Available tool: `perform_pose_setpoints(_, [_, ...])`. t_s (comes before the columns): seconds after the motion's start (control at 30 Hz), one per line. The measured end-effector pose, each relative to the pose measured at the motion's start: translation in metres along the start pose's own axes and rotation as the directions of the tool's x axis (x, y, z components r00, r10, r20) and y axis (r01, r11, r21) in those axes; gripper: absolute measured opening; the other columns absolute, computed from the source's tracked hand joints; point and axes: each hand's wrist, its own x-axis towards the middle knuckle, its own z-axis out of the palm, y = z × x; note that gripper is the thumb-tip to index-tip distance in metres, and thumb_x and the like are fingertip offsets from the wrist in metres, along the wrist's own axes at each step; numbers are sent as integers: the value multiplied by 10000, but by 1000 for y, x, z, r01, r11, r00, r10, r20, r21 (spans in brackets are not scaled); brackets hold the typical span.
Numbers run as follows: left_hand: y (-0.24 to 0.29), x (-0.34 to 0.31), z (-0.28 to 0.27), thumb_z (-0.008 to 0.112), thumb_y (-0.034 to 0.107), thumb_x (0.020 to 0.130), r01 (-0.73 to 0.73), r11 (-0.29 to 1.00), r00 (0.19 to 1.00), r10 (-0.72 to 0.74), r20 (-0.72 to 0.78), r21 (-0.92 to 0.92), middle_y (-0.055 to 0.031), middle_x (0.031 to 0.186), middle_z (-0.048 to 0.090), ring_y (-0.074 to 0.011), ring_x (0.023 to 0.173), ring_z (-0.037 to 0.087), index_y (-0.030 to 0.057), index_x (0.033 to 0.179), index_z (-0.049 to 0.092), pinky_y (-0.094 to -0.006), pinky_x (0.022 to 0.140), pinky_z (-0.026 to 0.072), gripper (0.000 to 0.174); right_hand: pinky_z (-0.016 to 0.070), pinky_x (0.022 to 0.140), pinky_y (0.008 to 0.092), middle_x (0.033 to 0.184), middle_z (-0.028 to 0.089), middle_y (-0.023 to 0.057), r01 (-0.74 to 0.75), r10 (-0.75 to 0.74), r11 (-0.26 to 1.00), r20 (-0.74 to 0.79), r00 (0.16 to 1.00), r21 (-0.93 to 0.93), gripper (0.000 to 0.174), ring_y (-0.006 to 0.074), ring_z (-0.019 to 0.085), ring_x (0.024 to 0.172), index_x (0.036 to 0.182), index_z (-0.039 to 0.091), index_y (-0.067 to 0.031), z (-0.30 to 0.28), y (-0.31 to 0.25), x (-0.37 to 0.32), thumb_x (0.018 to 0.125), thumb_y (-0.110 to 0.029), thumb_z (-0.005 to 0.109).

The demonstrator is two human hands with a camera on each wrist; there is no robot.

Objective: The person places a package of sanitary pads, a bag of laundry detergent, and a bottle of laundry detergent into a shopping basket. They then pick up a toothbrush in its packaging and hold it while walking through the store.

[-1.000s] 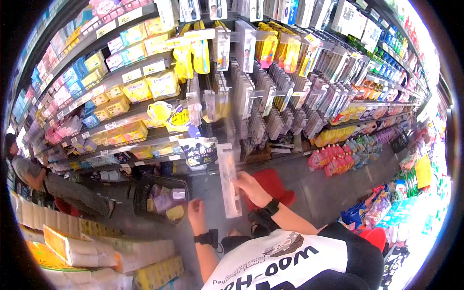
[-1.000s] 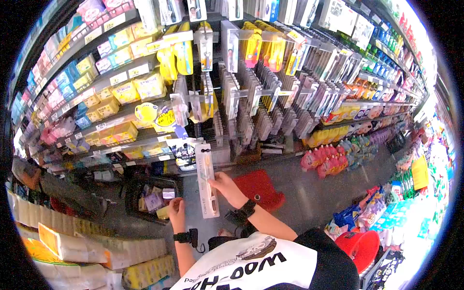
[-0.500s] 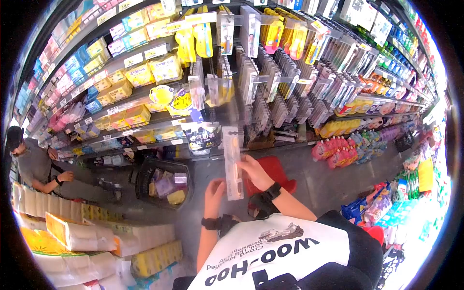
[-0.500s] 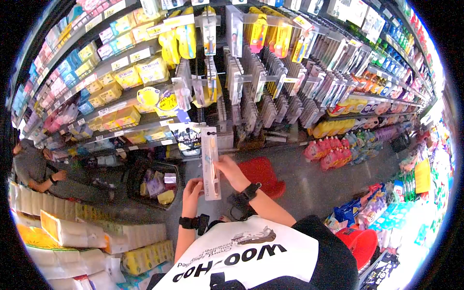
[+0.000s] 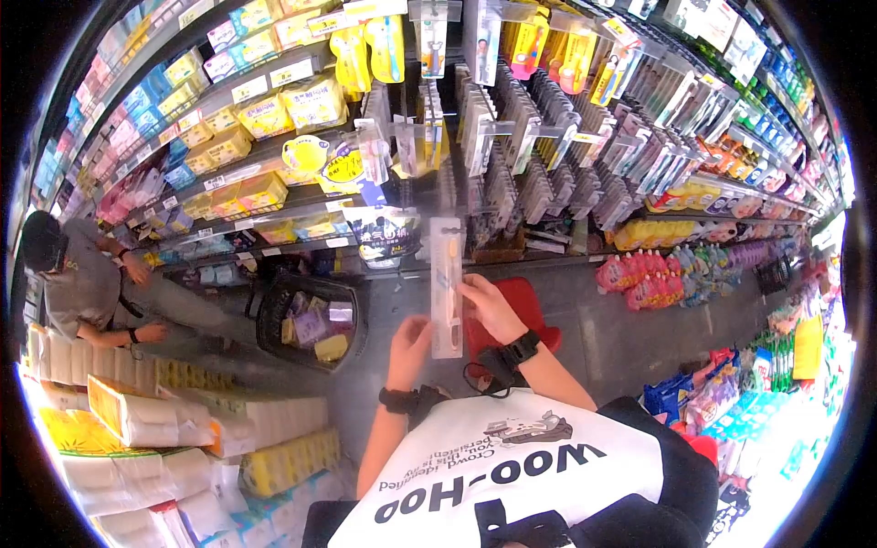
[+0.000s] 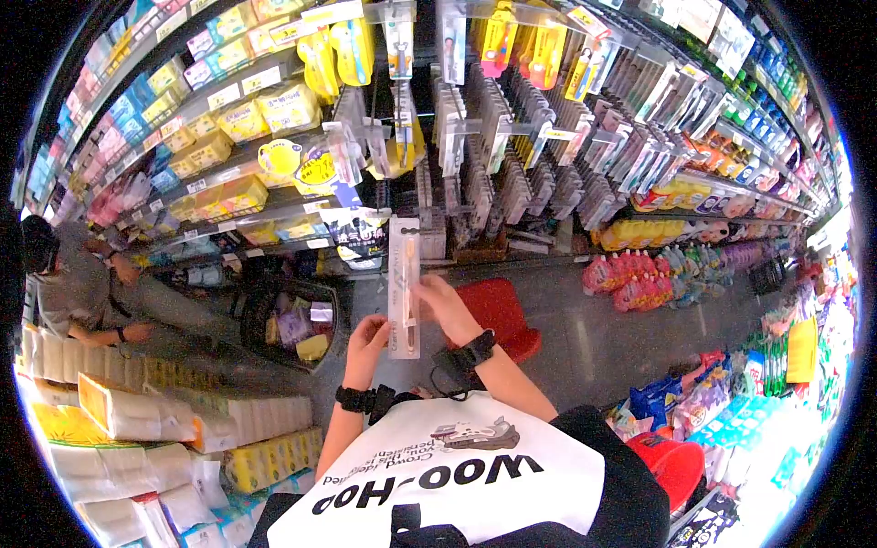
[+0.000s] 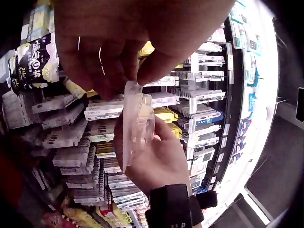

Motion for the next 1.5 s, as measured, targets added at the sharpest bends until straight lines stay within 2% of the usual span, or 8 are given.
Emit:
perform_pose_setpoints(0.23, [-8,1,7,515,132,851,-58,996,998,58,8,69,7,803,532,-81,742,486,32,926,523,-217,657,391,126,433,760,270,988,536,53,26,-28,999,59,998,24,290,137,527,883,1089,462,-12,-19,9,3,864,-193,481])
perform_pose_setpoints(0.47, [-11,3,19,512,121,849,5,999,1000,-5,5,-44,5,824,531,-82,744,487,31,919,513,-222,668,396,114,429,767,275,1005,535,55,23,-24,1000,71,997,5,268,140,520,891,1098,461,-12,-23,4,-1,876,-161,453])
perform_pose_setpoints(0.77, [-23,10,35,514,134,850,67,998,997,-66,51,-21,0,844,538,-93,773,504,37,943,510,-234,694,410,134,436,738,277,977,543,56,-18,18,1000,4,1000,22,257,139,535,852,1079,477,-5,-44,0,-10,875,-161,456])
perform_pose_setpoints(1.07, [-18,10,68,507,151,856,100,995,994,-98,55,-24,-31,914,547,-104,814,516,25,997,504,-249,714,426,189,444,729,274,938,542,50,-65,79,981,-71,994,181,215,137,538,854,1025,482,-26,-73,-7,-25,853,-155,497])
perform_pose_setpoints(1.27, [-25,9,89,498,141,859,86,996,996,-86,38,18,-39,917,556,-106,814,520,17,1025,507,-249,711,432,207,442,747,281,953,535,48,-62,74,989,-81,994,138,211,129,527,875,1022,482,-34,-93,-10,-29,847,-151,497])
perform_pose_setpoints(1.33, [-28,11,89,497,134,858,89,994,995,-91,30,56,-38,910,558,-103,807,520,16,1027,510,-244,707,430,206,439,746,272,955,533,45,14,-15,1000,-46,999,-26,220,128,523,871,1034,481,-29,-101,-5,-19,851,-150,492])
perform_pose_setpoints(1.4, [-31,14,86,500,131,857,44,993,999,-45,4,107,-32,895,561,-100,796,519,14,1024,520,-233,698,424,205,438,746,268,957,533,45,-7,7,1000,-24,1000,-13,225,128,520,874,1040,480,-22,-98,-9,-14,854,-148,487])
perform_pose_setpoints(1.5, [-33,23,79,504,129,855,72,997,997,-71,-23,25,-26,890,558,-97,790,515,13,1017,527,-226,691,419,201,435,745,260,966,535,47,-25,25,1000,-2,1000,-15,232,131,522,874,1055,475,-8,-87,-18,-6,863,-139,474])
